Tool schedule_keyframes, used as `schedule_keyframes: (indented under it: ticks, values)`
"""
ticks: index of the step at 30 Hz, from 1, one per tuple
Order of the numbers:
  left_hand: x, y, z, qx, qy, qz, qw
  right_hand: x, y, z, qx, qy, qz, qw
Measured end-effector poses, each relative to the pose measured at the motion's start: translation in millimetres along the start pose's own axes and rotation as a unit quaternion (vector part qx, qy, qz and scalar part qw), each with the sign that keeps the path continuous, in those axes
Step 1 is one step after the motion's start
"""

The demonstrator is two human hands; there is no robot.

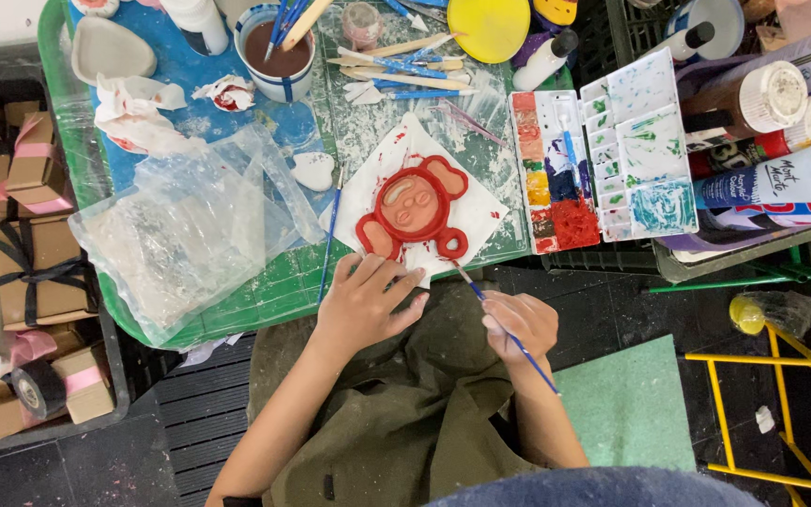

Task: The person paints a red ceramic character figure by hand using a brush and a palette of paints.

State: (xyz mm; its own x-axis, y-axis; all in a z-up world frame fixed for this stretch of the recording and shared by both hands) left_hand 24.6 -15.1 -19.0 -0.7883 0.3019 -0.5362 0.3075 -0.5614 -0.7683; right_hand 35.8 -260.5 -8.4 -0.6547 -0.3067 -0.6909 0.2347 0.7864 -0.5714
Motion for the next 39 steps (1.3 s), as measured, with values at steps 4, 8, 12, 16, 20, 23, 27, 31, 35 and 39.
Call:
schedule_keyframes:
  ticks: [4,8,12,16,20,23,27,31,35,39]
  values:
    - [-1.3,-0.5,0.9,0.001,-0.003,0.007,1.000,-3.4,1.8,-0.5,0.019,-0.009,-0.017,1.000]
    - [-1.8,-0.8,-0.2,0.000,0.001,0.006,1.000,-2.2,2.4,-0.9,-0.007,0.015,0.005,1.000]
    - [-1.2,-0.6,0.8,0.003,0.001,0.007,1.000,-3.3,5.5,-3.1,0.016,-0.027,-0.010,0.999]
    - [-2.2,-2.1,1.0,0.005,-0.005,0.003,1.000,-3.5,5.6,-4.0,0.015,-0.005,0.014,1.000]
    - [-2.3,-1.5,1.0,0.001,-0.006,0.003,1.000,-5.4,8.5,-4.0,0.024,-0.029,0.001,0.999]
    - [-2.6,-1.8,0.9,-0.001,-0.007,0.009,1.000,-7.3,7.5,-3.8,0.035,-0.023,0.010,0.999]
    - [-2.8,-1.6,1.2,-0.010,-0.006,0.015,1.000,-12.0,9.4,-8.4,-0.005,-0.020,0.014,1.000]
    - [-0.4,-0.1,0.6,-0.019,0.001,0.021,1.000,-15.3,11.0,-10.6,0.019,-0.030,-0.023,0.999]
    - [0.5,1.1,0.1,-0.016,0.001,0.019,1.000,-16.3,13.9,-11.9,0.014,-0.044,-0.014,0.999]
    - [1.5,2.8,-0.3,-0.020,0.003,0.025,0.999,-19.9,15.6,-12.5,0.015,-0.056,-0.025,0.998]
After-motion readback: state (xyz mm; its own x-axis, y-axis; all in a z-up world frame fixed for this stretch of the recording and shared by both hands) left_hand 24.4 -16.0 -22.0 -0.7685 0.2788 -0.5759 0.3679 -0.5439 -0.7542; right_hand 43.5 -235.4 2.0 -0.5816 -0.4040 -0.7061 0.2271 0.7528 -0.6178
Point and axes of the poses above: each hand's wrist, its own x-axis away from the middle knuckle, its own y-axis out of the palm, z = x × y, the point moved 2 cm from there along -x, towards the middle knuckle, and after that the axes turned 2 degrees about y, right-handed, at the moved point
